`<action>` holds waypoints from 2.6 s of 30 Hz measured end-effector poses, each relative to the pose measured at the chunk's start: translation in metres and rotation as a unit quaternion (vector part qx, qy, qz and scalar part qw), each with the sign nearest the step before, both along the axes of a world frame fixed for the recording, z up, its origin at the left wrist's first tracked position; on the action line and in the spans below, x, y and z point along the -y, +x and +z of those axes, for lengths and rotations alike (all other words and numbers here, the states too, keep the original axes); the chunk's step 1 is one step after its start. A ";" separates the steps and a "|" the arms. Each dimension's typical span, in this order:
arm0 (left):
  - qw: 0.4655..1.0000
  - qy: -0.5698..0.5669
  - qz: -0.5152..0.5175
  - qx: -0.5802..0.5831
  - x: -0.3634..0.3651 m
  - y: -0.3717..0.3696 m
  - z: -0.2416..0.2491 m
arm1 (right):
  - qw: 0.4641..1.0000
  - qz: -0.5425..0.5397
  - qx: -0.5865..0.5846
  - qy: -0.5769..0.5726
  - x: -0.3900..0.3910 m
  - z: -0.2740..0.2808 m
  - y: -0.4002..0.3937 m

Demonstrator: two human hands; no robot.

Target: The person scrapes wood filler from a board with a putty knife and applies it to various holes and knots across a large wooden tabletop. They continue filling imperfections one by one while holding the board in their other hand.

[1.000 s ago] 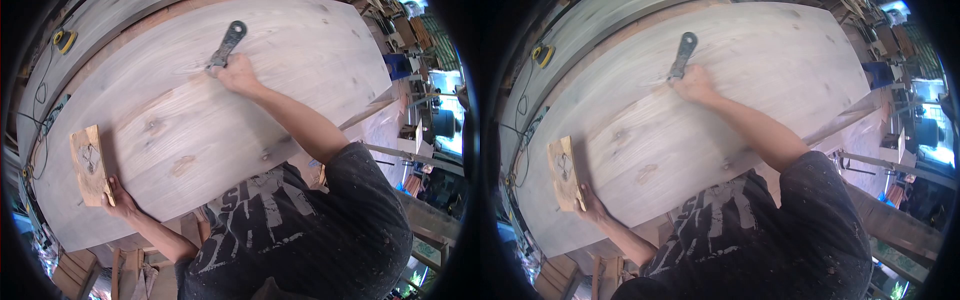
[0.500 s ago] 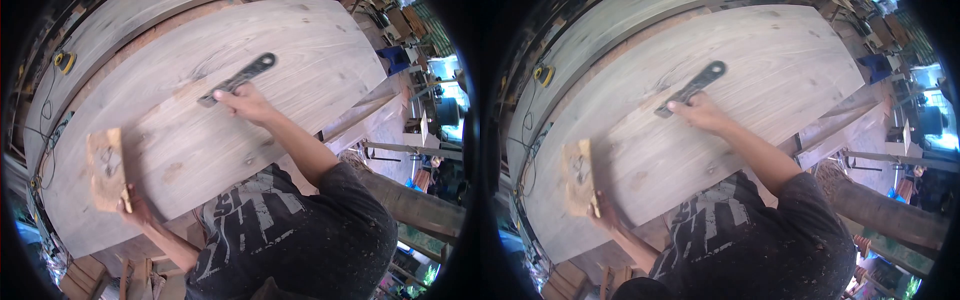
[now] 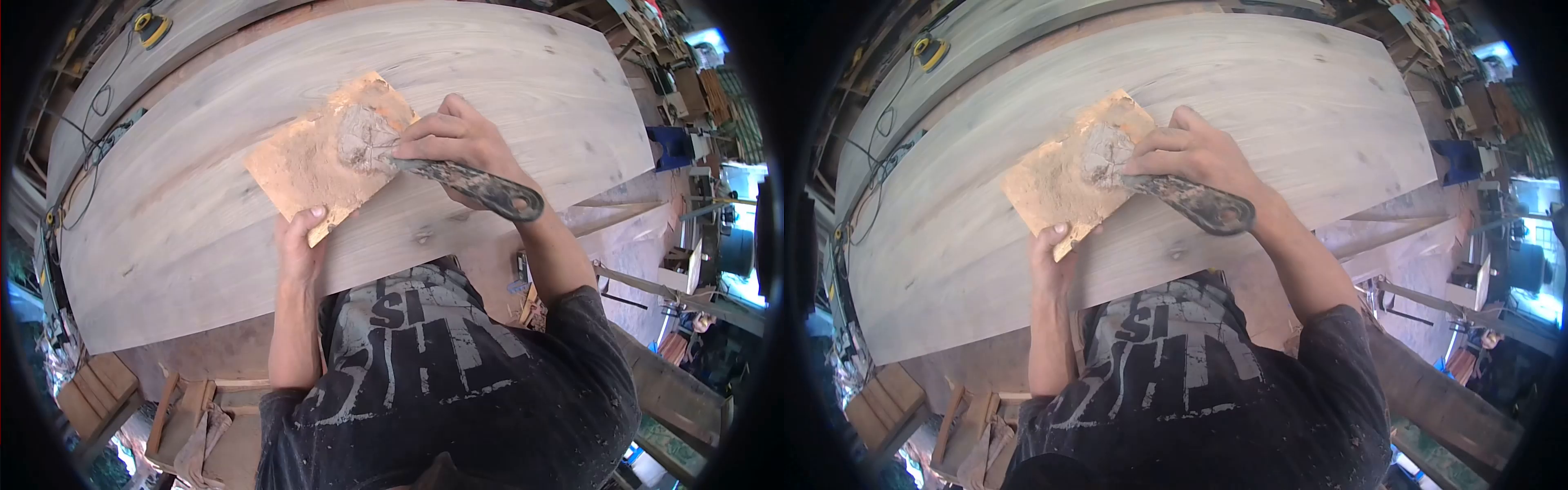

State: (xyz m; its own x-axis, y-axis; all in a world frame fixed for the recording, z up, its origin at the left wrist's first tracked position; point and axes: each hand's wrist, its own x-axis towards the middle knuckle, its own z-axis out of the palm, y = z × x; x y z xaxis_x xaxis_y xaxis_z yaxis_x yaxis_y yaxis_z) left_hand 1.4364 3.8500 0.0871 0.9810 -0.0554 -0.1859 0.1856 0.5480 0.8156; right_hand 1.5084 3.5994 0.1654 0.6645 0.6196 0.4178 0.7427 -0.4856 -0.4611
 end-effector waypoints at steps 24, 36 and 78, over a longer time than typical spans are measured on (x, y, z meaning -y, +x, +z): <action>0.987 -0.028 0.153 -0.043 -0.018 -0.027 -0.042 | 0.865 -0.112 -0.438 0.219 0.107 -0.033 0.000; 0.924 -0.064 0.376 -0.001 -0.003 -0.112 -0.021 | 0.910 -0.159 -0.380 0.047 0.132 -0.048 0.131; 0.894 -0.128 0.423 0.079 -0.131 -0.183 -0.064 | 0.983 -0.038 -0.103 -0.148 0.129 -0.076 0.138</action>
